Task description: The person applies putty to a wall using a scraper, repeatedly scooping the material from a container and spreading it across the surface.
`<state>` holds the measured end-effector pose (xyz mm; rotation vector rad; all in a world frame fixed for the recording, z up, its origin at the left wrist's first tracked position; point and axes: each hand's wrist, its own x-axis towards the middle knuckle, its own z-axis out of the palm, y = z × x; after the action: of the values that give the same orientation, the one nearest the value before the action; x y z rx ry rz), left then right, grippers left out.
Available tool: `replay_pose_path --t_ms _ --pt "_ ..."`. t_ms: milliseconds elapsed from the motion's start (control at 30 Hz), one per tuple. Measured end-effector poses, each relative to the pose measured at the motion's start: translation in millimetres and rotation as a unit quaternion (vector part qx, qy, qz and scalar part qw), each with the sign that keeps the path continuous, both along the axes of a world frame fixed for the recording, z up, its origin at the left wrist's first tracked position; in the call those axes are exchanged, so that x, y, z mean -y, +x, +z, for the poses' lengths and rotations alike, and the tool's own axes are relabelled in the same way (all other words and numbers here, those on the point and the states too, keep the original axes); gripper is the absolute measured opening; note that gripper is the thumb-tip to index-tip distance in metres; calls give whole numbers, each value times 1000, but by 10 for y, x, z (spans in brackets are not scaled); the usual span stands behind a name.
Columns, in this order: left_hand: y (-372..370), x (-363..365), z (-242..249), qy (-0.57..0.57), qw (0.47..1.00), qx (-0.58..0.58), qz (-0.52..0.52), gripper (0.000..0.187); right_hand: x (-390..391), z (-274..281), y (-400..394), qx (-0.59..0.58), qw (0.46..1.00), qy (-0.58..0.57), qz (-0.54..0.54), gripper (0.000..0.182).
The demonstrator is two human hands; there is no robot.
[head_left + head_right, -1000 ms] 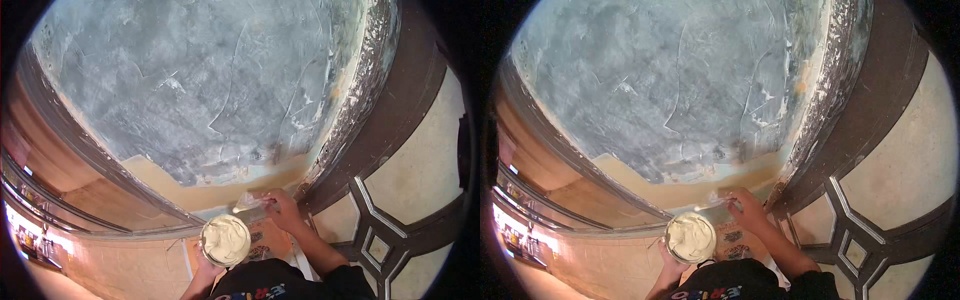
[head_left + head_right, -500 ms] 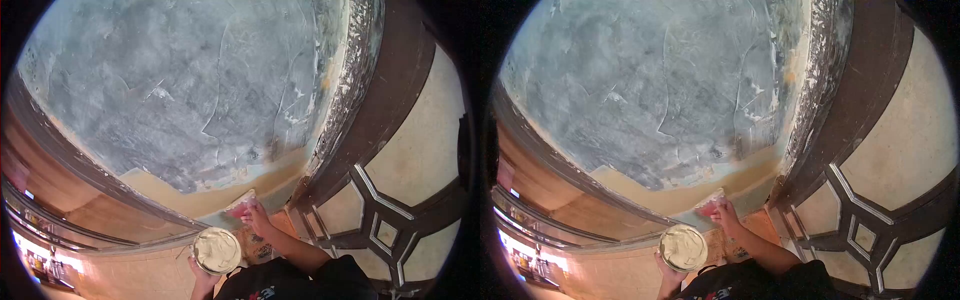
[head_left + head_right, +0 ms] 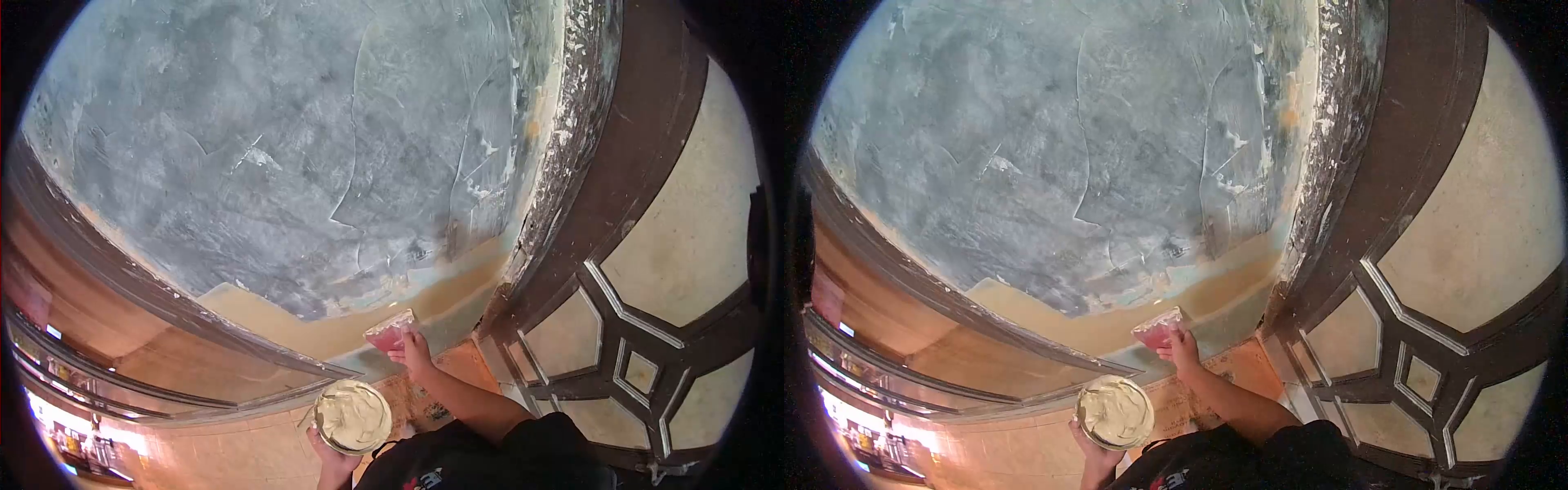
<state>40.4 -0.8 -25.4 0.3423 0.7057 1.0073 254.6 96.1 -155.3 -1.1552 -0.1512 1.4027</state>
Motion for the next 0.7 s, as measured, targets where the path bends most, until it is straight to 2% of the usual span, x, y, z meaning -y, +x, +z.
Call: replay_pose_path --t_ms 133,200,233,300,367,500,567,667,700 --pt "49 0 113 30 999 -42 -12 73 -47 247 -82 6 996 76 -41 45" --pt "76 3 161 176 977 -111 -47 73 -76 276 -66 11 993 111 -46 43" --pt "67 -75 25 0 1000 1 -24 73 -106 227 -46 18 994 97 -47 43" --pt "53 -109 -34 -1 1000 5 -30 74 -115 122 -17 25 995 84 -50 43" --pt "43 -114 -58 -7 999 30 -37 76 -22 -3 -18 8 999 24 -24 43" --pt "76 -141 -42 -5 999 13 -35 77 16 233 -58 2 999 32 -25 41" --pt "79 -134 -37 -10 999 15 -38 78 -54 377 -93 -7 995 90 -36 45" --pt "105 -162 -46 -1 999 21 -50 78 -137 358 -44 18 997 69 -31 38" --pt "102 -180 -69 1 998 24 -53 78 -154 163 -34 13 997 66 -46 47"
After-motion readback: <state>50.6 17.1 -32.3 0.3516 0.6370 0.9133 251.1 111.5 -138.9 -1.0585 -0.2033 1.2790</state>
